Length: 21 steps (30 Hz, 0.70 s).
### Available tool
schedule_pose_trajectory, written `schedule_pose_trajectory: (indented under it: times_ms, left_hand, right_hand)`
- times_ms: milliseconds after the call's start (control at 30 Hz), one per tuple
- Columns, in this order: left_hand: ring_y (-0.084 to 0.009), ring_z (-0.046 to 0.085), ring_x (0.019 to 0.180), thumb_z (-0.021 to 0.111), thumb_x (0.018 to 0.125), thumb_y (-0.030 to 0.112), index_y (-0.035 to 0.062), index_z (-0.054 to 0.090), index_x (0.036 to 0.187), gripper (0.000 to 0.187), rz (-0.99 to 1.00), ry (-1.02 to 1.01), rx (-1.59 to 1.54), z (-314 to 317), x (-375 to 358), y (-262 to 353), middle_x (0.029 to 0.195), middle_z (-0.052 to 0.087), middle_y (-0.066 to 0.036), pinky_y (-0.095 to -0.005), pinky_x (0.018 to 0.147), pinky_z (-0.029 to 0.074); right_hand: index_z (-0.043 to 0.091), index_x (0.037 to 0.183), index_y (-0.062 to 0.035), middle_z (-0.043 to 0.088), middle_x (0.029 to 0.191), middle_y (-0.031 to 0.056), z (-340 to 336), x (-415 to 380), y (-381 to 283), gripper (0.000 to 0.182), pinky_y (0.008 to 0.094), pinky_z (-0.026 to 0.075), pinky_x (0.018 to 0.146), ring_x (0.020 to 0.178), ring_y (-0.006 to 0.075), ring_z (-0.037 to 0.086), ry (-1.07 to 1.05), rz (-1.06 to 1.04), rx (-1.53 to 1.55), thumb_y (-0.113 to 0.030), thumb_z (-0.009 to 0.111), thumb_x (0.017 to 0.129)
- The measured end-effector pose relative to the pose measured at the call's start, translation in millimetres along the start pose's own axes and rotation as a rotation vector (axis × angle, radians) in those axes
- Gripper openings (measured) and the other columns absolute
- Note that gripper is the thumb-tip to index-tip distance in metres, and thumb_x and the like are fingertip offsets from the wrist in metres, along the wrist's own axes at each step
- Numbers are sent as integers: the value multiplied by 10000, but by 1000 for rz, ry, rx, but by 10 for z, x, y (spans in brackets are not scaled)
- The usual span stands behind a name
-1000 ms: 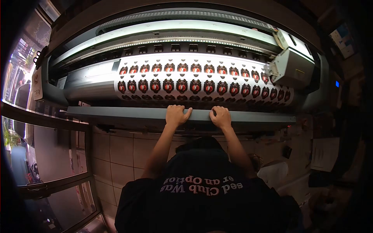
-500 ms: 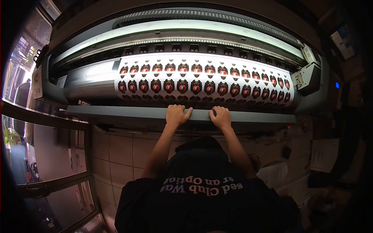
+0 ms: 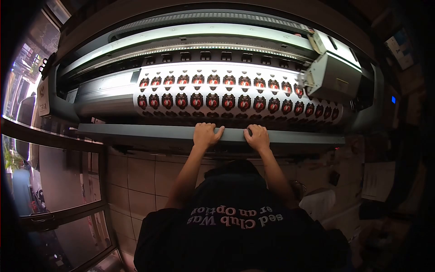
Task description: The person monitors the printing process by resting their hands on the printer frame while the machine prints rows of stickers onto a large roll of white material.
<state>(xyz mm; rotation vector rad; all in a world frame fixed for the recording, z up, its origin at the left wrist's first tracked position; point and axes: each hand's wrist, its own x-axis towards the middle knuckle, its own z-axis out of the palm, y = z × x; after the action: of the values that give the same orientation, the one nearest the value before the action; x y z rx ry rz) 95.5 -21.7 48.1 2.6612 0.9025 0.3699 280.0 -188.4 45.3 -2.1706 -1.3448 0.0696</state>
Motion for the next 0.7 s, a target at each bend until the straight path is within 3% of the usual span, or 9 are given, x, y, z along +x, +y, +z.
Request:
schedule_pose_trajectory:
  times_ms: [700]
  left_hand:
    - [-320, 684, 832, 568, 913, 514, 30, 747, 794, 530, 1, 59, -38, 13, -12, -2, 808, 725, -155, -424, 854, 463]
  right_hand:
    - [694, 848, -21, 703, 885, 150, -55, 18, -28, 287, 461, 483, 869, 881, 346, 654, -46, 27, 7, -299, 632, 879]
